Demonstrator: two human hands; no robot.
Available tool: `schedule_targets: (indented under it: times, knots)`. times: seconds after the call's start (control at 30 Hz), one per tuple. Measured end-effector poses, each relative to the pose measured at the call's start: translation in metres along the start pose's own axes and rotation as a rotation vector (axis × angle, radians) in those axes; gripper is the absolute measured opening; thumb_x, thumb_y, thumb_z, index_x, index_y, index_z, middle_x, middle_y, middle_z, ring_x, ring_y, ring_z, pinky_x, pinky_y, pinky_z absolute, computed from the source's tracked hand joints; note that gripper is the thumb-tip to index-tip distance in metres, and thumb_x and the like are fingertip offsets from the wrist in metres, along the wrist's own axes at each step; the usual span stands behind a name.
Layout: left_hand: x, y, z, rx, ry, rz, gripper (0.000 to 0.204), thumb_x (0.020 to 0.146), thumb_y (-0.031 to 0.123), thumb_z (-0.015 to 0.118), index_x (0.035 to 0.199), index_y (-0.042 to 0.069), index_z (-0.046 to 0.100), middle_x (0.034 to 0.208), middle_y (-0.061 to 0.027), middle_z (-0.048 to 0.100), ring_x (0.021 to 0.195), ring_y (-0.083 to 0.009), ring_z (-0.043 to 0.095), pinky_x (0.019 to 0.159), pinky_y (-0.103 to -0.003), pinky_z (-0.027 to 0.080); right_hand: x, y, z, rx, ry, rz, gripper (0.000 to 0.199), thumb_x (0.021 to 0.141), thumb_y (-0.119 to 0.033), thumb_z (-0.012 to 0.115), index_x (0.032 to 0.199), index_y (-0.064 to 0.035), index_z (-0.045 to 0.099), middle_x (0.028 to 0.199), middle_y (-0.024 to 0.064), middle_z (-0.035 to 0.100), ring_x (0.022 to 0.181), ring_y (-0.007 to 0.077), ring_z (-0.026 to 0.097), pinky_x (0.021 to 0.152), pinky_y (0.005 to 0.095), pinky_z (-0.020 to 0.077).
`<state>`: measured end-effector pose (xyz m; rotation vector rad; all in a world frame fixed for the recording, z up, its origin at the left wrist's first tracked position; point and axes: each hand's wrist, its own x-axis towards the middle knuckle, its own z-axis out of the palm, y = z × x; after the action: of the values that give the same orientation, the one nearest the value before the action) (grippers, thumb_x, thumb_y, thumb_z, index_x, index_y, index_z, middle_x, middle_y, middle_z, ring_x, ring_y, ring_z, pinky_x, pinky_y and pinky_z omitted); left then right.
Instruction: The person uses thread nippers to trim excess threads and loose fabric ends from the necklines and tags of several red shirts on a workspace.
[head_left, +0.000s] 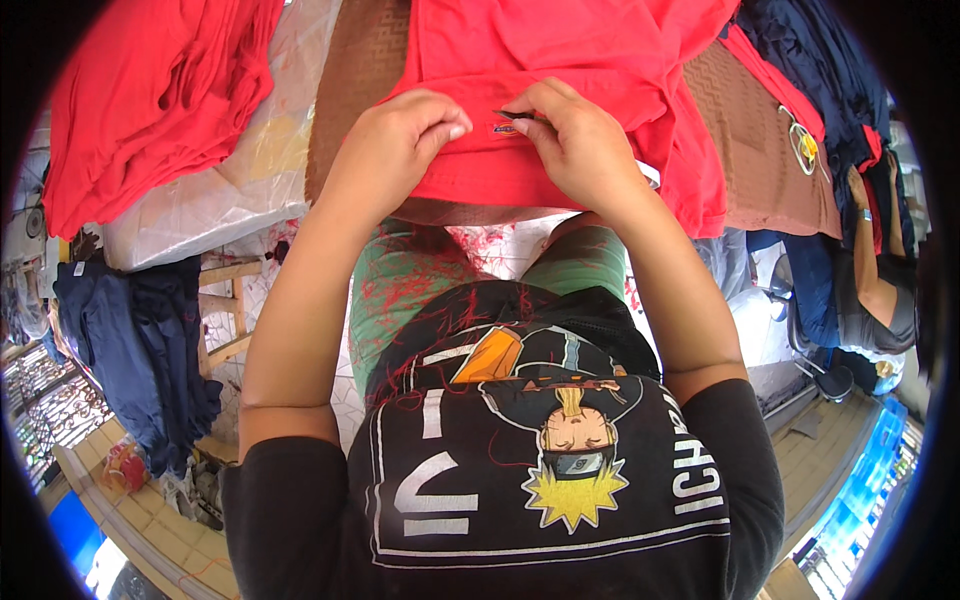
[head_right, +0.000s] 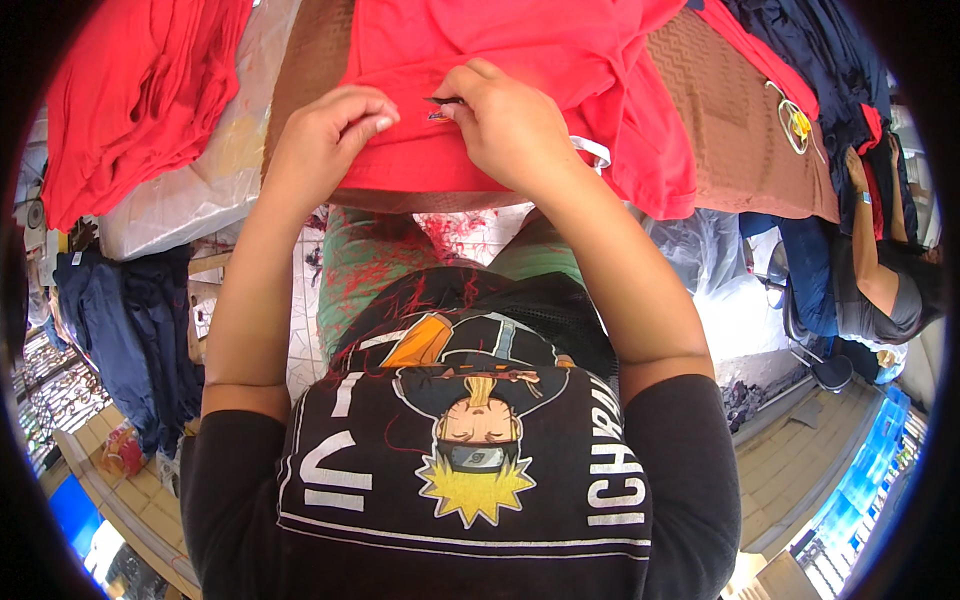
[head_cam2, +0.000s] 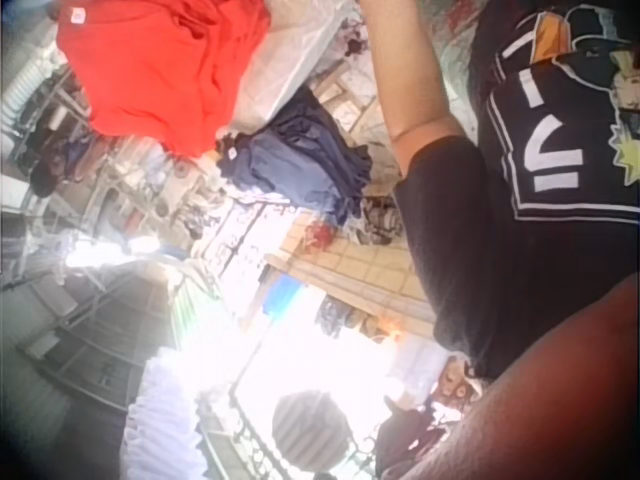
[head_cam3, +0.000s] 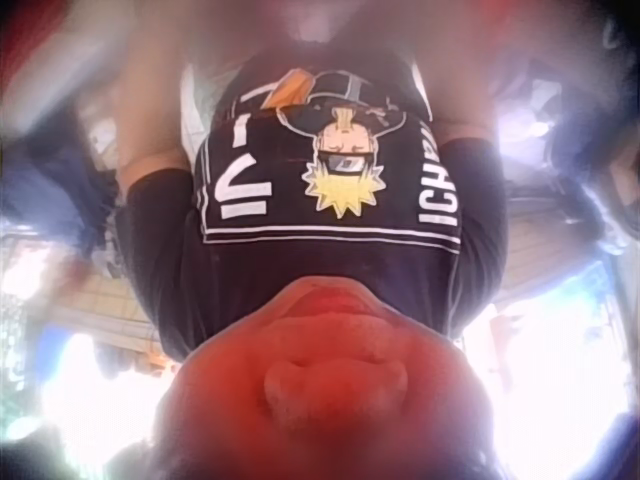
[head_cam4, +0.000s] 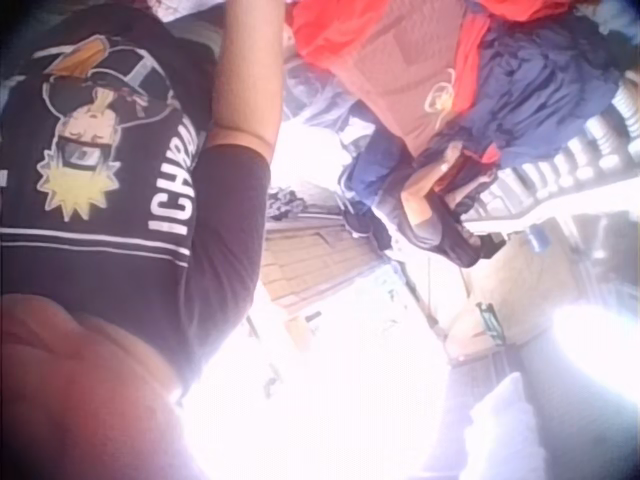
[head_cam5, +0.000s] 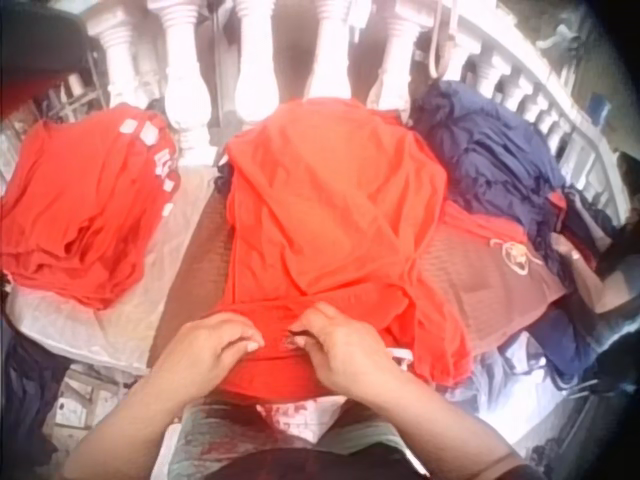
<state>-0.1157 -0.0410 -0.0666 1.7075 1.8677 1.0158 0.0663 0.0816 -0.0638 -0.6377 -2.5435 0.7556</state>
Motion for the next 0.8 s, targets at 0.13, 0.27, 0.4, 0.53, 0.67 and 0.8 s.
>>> schedule_targets:
  times: [0.13,0.27,0.4,0.53,0.67,0.8]
  knots:
    - [-0.017,-0.003,0.017,0.233,0.152,0.141,0.025,0.078,0.012,0.073,0.101,0.003,0.069,0.102,-0.0077,0.066,0.097,-0.0253,0.063,0.085,-0.033,0.05,0.0,0.002,0.005,0.119,0.017,-0.003,0.013,0.086,-0.01,0.062,0.098,-0.0051,0.062,0.096,0.0123,0.063,0.087,0.0336,0.062,0.073,0.0418,0.0496]
    - [-0.015,-0.009,0.024,0.249,0.194,0.147,0.021,0.079,0.014,0.073,0.097,0.003,0.07,0.097,-0.0071,0.068,0.093,-0.0241,0.064,0.083,-0.032,0.051,-0.002,0.006,0.012,0.181,0.021,0.002,0.013,0.085,-0.01,0.063,0.097,-0.0036,0.062,0.095,0.0143,0.064,0.087,0.0336,0.062,0.074,0.0407,0.0493]
    - [-0.011,-0.002,0.021,0.022,0.158,-0.105,0.017,0.085,0.016,0.069,0.096,0.003,0.07,0.092,-0.0065,0.07,0.087,-0.016,0.066,0.081,-0.028,0.051,-0.005,0.01,0.012,0.244,0.018,0.033,0.014,0.086,-0.009,0.063,0.098,-0.0027,0.062,0.093,0.0146,0.064,0.085,0.0317,0.063,0.075,0.0387,0.0493]
    - [-0.005,-0.002,0.02,-0.188,0.136,-0.231,0.021,0.092,0.019,0.063,0.097,0.0,0.069,0.091,-0.0056,0.072,0.087,-0.0083,0.064,0.081,-0.024,0.049,-0.007,0.013,0.007,0.321,-0.08,0.068,0.015,0.09,-0.004,0.06,0.105,-0.001,0.062,0.097,0.0083,0.065,0.091,0.0157,0.062,0.082,0.0279,0.0477]
    - [-0.002,-0.002,0.022,-0.26,0.145,-0.251,0.024,0.092,0.021,0.063,0.098,-0.002,0.068,0.091,-0.0048,0.072,0.087,-0.0088,0.064,0.082,-0.024,0.049,-0.009,0.015,0.007,0.379,-0.105,0.029,0.014,0.09,-0.002,0.06,0.104,-0.0012,0.063,0.098,0.0081,0.063,0.09,0.0169,0.062,0.082,0.0277,0.0479]
    - [-0.007,0.004,0.013,-0.301,0.131,-0.252,0.023,0.093,0.019,0.062,0.098,-0.002,0.068,0.091,-0.0054,0.071,0.088,-0.0087,0.063,0.083,-0.024,0.048,-0.005,0.009,0.007,0.163,-0.128,-0.051,0.016,0.087,-0.001,0.061,0.103,-0.002,0.063,0.095,0.0107,0.061,0.089,0.0229,0.063,0.08,0.0299,0.0486]
